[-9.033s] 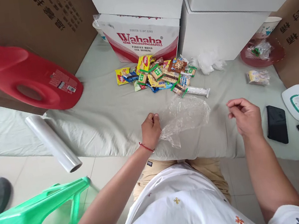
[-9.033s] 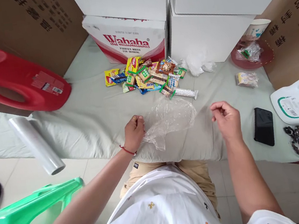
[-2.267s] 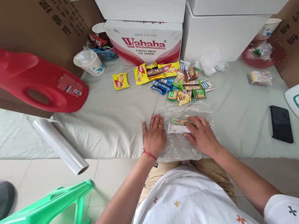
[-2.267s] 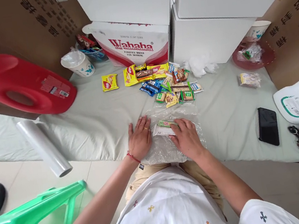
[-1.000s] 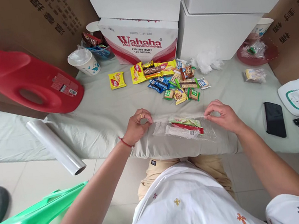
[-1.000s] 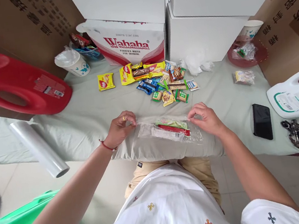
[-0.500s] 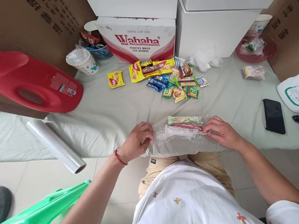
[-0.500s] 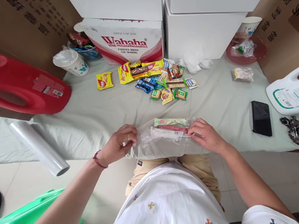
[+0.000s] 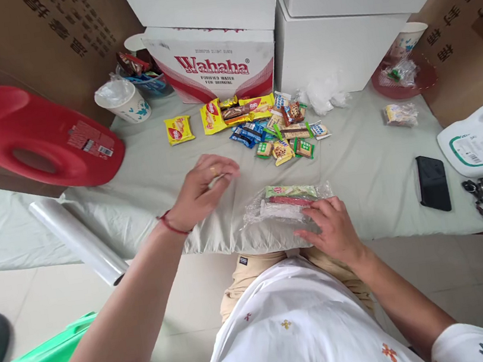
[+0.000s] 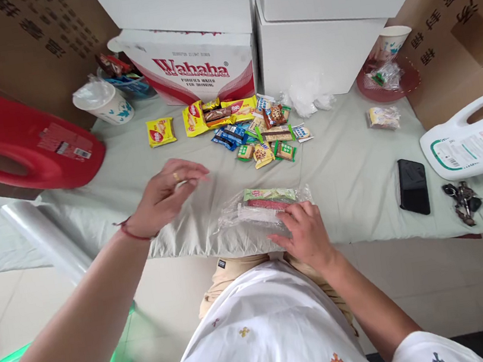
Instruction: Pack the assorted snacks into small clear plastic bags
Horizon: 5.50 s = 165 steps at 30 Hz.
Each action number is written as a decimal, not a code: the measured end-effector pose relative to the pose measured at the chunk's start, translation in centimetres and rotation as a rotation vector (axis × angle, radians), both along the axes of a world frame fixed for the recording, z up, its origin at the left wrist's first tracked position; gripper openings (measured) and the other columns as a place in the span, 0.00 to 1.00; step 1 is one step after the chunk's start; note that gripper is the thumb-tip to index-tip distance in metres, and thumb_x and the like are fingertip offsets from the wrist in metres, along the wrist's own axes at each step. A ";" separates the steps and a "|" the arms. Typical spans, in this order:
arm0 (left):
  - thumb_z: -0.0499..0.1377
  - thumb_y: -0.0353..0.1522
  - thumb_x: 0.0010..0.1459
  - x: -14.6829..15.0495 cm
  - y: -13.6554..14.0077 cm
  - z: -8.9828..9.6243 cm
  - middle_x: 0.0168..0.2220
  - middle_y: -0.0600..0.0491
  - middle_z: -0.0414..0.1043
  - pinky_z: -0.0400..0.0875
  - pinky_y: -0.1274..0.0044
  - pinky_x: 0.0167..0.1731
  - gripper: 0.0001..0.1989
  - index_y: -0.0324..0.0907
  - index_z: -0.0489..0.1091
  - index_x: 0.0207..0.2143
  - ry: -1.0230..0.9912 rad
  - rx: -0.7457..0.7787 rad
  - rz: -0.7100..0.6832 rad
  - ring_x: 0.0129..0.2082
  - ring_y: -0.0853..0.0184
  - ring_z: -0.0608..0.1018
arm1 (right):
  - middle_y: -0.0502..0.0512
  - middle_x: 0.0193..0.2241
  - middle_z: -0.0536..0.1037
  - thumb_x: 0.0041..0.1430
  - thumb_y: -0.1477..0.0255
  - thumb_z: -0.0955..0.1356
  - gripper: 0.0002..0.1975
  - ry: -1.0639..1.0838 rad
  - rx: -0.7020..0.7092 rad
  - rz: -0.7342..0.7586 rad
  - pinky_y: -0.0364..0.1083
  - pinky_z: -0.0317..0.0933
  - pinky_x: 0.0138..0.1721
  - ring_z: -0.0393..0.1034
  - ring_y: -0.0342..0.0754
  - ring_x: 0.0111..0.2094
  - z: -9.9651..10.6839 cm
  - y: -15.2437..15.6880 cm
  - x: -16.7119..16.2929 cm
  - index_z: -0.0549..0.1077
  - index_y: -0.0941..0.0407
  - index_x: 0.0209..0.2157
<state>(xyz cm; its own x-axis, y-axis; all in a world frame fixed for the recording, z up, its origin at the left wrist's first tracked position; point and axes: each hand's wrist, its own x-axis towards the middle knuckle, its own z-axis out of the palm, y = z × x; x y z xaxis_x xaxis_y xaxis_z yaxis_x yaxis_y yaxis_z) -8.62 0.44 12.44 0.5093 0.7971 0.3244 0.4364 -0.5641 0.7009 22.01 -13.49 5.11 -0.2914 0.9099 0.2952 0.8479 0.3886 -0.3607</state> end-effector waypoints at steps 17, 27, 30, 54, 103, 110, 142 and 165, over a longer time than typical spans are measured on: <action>0.59 0.51 0.63 9.4 -3.2 -4.9 0.40 0.47 0.77 0.66 0.69 0.42 0.22 0.43 0.76 0.44 0.603 0.002 -0.384 0.45 0.56 0.76 | 0.56 0.39 0.79 0.65 0.79 0.68 0.11 0.042 0.113 0.128 0.53 0.62 0.45 0.65 0.54 0.43 -1.8 -3.3 -1.5 0.80 0.51 0.44; 0.60 0.31 0.62 11.8 -5.5 -5.3 0.44 0.42 0.79 0.69 0.64 0.43 0.11 0.40 0.74 0.46 0.752 0.077 -0.179 0.49 0.51 0.77 | 0.57 0.37 0.80 0.68 0.77 0.65 0.15 0.037 0.054 0.190 0.55 0.65 0.43 0.66 0.53 0.39 -2.6 -4.2 -0.9 0.79 0.50 0.49; 0.59 0.31 0.62 12.7 -5.9 -5.6 0.42 0.42 0.79 0.70 0.65 0.41 0.10 0.41 0.74 0.46 0.723 0.026 -0.032 0.47 0.51 0.78 | 0.58 0.37 0.80 0.69 0.76 0.64 0.17 0.053 0.025 0.194 0.55 0.67 0.43 0.67 0.54 0.40 -3.1 -4.8 -0.8 0.79 0.49 0.52; 0.56 0.41 0.66 6.3 -7.3 -9.5 0.39 0.46 0.76 0.69 0.67 0.44 0.12 0.43 0.73 0.37 0.160 -0.152 0.208 0.43 0.58 0.76 | 0.54 0.41 0.82 0.72 0.66 0.61 0.14 -0.164 -0.419 -0.126 0.45 0.55 0.34 0.74 0.50 0.39 0.2 8.6 -1.7 0.78 0.50 0.45; 0.57 0.29 0.64 13.6 -6.0 -8.1 0.52 0.49 0.78 0.75 0.70 0.52 0.15 0.44 0.81 0.47 0.275 -0.376 0.256 0.49 0.61 0.80 | 0.64 0.38 0.78 0.66 0.49 0.59 0.29 0.203 -0.310 -0.724 0.55 0.64 0.45 0.72 0.58 0.42 -3.0 5.3 6.3 0.75 0.59 0.49; 0.60 0.29 0.64 13.1 -5.6 -8.8 0.50 0.50 0.78 0.75 0.73 0.52 0.13 0.46 0.81 0.47 0.243 -0.356 0.256 0.49 0.63 0.80 | 0.54 0.31 0.74 0.63 0.54 0.64 0.19 0.493 -0.260 -0.464 0.47 0.63 0.39 0.69 0.49 0.33 -3.4 6.0 4.3 0.75 0.54 0.31; 0.57 0.24 0.54 12.7 -4.3 -8.7 0.39 0.49 0.78 0.73 0.72 0.44 0.10 0.41 0.77 0.33 0.127 -0.446 0.324 0.40 0.62 0.79 | 0.72 0.58 0.71 0.68 0.75 0.60 0.25 -0.159 -0.203 -0.124 0.61 0.67 0.52 0.67 0.65 0.56 -1.4 2.7 -5.7 0.64 0.60 0.65; 0.45 0.40 0.74 11.6 -5.1 -10.4 0.64 0.50 0.71 0.49 0.57 0.68 0.22 0.50 0.70 0.62 0.383 -0.031 0.096 0.68 0.58 0.65 | 0.57 0.42 0.82 0.72 0.61 0.59 0.23 0.615 -0.465 -0.101 0.45 0.69 0.25 0.68 0.43 0.20 -1.3 1.7 -0.3 0.70 0.52 0.63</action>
